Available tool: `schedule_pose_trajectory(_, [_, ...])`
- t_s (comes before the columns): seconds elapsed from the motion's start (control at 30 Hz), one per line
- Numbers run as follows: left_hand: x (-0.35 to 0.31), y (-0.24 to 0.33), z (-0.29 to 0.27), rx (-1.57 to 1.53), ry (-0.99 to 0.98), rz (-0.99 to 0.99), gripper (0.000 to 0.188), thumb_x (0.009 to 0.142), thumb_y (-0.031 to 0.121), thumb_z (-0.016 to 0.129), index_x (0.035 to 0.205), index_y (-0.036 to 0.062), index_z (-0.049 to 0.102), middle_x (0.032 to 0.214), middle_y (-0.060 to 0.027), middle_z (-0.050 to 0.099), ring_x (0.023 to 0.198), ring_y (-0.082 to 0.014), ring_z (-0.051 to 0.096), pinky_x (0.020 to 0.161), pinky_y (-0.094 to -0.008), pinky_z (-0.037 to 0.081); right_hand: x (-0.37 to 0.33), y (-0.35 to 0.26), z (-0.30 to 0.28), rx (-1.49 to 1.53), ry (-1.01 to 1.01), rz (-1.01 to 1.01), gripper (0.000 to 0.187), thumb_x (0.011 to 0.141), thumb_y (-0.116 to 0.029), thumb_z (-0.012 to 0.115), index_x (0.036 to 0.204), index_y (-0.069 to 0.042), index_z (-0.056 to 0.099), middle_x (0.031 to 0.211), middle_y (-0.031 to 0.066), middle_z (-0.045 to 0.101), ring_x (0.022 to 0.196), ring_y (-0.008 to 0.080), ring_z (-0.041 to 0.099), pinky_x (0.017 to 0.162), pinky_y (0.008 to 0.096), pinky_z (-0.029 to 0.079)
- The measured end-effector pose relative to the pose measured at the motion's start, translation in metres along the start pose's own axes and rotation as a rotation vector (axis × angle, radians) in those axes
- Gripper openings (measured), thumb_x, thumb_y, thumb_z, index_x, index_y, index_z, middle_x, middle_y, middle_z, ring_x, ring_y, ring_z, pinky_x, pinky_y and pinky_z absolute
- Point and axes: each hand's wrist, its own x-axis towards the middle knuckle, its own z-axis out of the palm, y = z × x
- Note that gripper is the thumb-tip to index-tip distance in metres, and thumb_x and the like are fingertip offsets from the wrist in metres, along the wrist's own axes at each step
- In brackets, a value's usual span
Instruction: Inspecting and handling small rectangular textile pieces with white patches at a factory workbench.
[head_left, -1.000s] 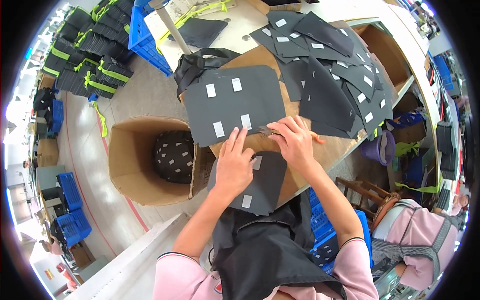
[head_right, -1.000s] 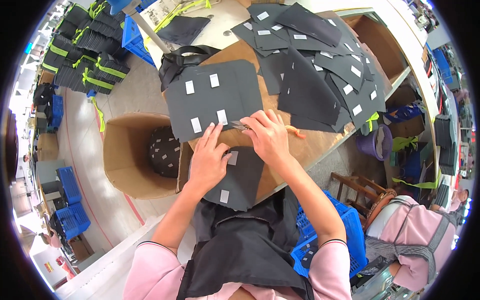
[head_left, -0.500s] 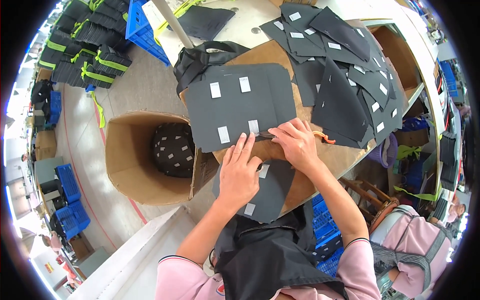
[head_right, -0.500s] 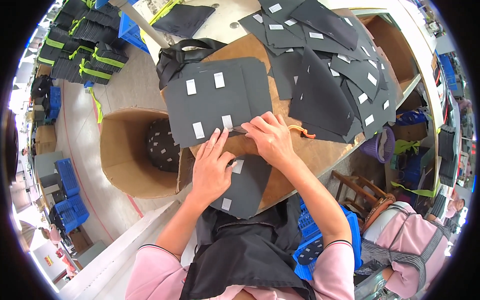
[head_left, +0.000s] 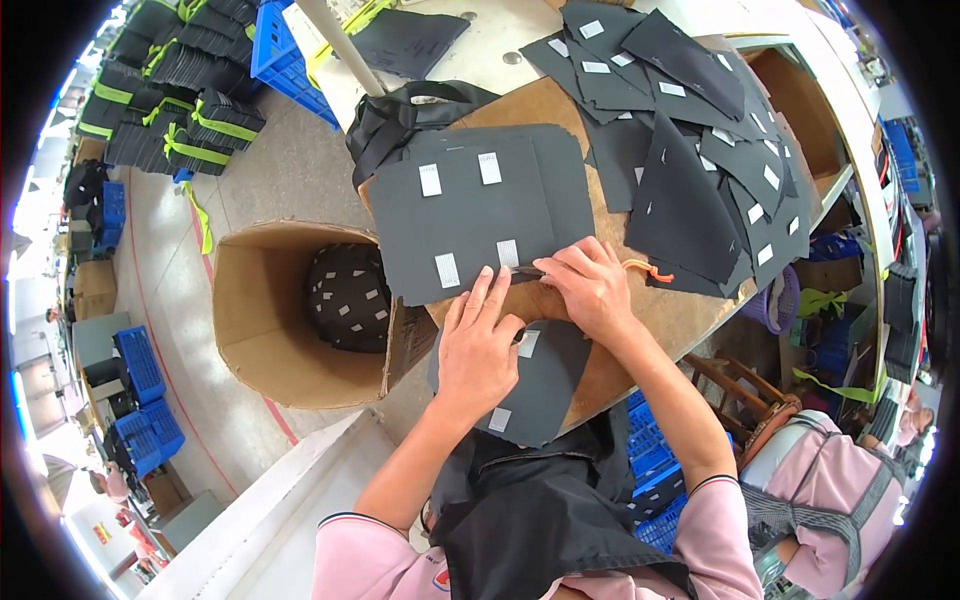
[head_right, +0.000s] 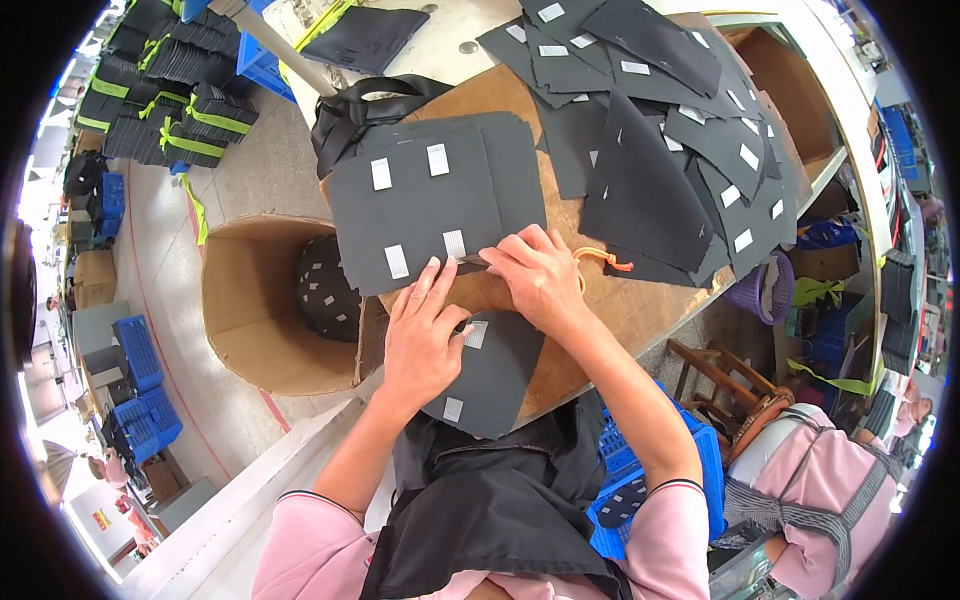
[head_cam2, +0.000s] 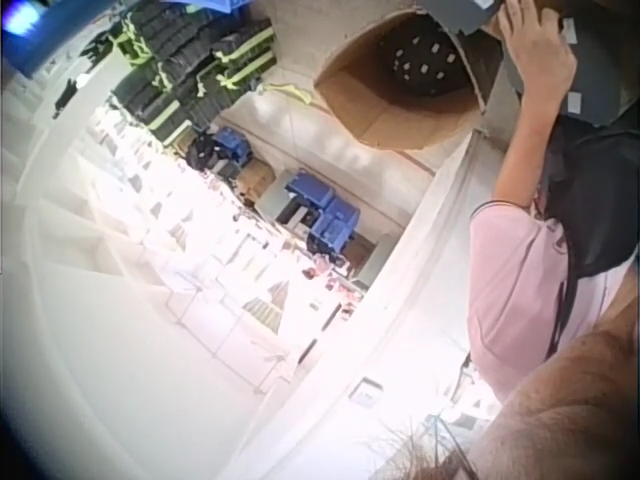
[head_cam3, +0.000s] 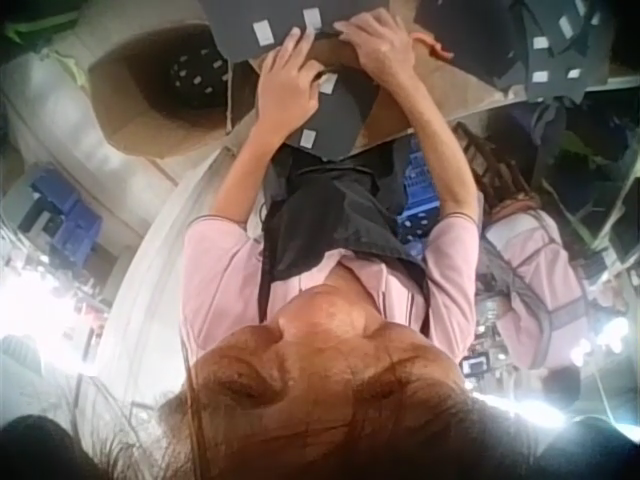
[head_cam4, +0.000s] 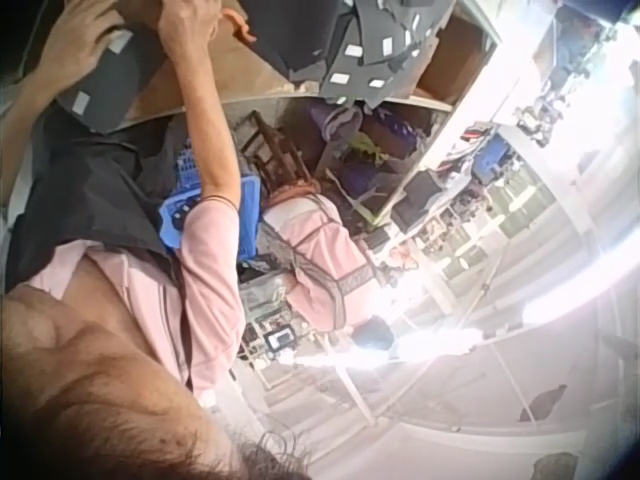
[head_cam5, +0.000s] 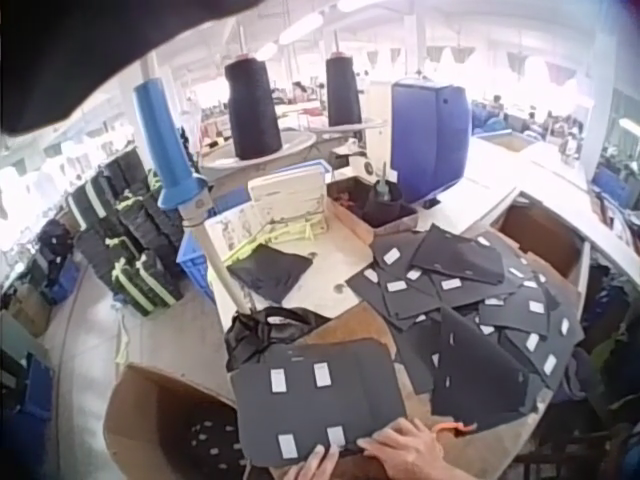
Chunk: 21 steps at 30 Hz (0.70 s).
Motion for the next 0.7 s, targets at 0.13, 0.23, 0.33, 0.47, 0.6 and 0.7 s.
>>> schedule_pose_trajectory(0.13, [-0.002,-0.001,0.001,-0.011,0.009,0.002,0.01,0.071,0.006,0.066,0.079,0.0047,0.061,0.137,-0.0133,0.043,0.131,-0.0278,0.034,0.103,-0.042,0.03,-0.002,0.001,0.001,0.047,0.077,0.06,0.025,0.063,-0.007,0.071,0.088,-0.008,0.065,0.082,0.0011,0.057,0.074,0.021,0.054,0.063,0.0334,0.042])
schedule_pose_trajectory(0.23, [-0.003,-0.002,0.003,-0.018,0.039,0.004,0.01,0.072,0.006,0.066,0.08,0.0047,0.061,0.137,-0.0132,0.043,0.131,-0.0276,0.034,0.103,-0.0418,0.03,-0.008,-0.004,-0.006,0.111,0.197,0.213,0.024,0.066,-0.005,0.071,0.089,-0.006,0.064,0.083,0.0047,0.057,0.076,0.0239,0.055,0.066,0.0345,0.043])
schedule_pose_trajectory(0.33, [-0.003,-0.001,0.002,-0.037,0.055,0.005,0.009,0.072,0.006,0.065,0.08,0.0057,0.06,0.137,-0.0129,0.043,0.131,-0.0271,0.035,0.103,-0.0417,0.03,-0.015,-0.019,-0.02,0.181,0.1,0.377,0.023,0.07,-0.002,0.07,0.091,-0.004,0.063,0.084,0.0083,0.057,0.076,0.0253,0.056,0.064,0.0323,0.043])
schedule_pose_trajectory(0.47, [-0.015,0.009,-0.004,-0.032,0.14,0.029,0.01,0.073,0.006,0.065,0.082,0.0067,0.061,0.132,-0.0128,0.047,0.128,-0.0266,0.038,0.104,-0.0408,0.03,-0.039,-0.054,-0.056,0.247,0.171,0.568,0.028,0.071,0.003,0.067,0.097,-0.004,0.06,0.077,0.0054,0.05,0.062,0.0159,0.048,0.061,0.0264,0.043])
schedule_pose_trajectory(0.6, [-0.036,0.028,-0.013,-0.405,0.005,-0.06,0.011,0.075,0.007,0.064,0.086,0.0054,0.062,0.106,-0.0125,0.063,0.105,-0.0257,0.057,0.092,-0.0375,0.042,-0.065,-0.095,-0.07,0.358,0.145,0.601,0.032,0.068,0.004,0.069,0.097,-0.004,0.06,0.069,0.0021,0.043,0.059,0.0124,0.042,0.06,0.0273,0.042])
schedule_pose_trajectory(0.7, [-0.048,0.036,-0.018,-0.597,-0.118,-0.168,0.014,0.078,0.008,0.061,0.091,0.0051,0.062,0.086,-0.0118,0.064,0.079,-0.0287,0.06,0.069,-0.0341,0.047,-0.076,-0.103,-0.08,0.242,-0.026,0.613,0.027,0.069,0.001,0.07,0.093,-0.003,0.061,0.066,0.0021,0.044,0.059,0.0123,0.043,0.059,0.0262,0.04])
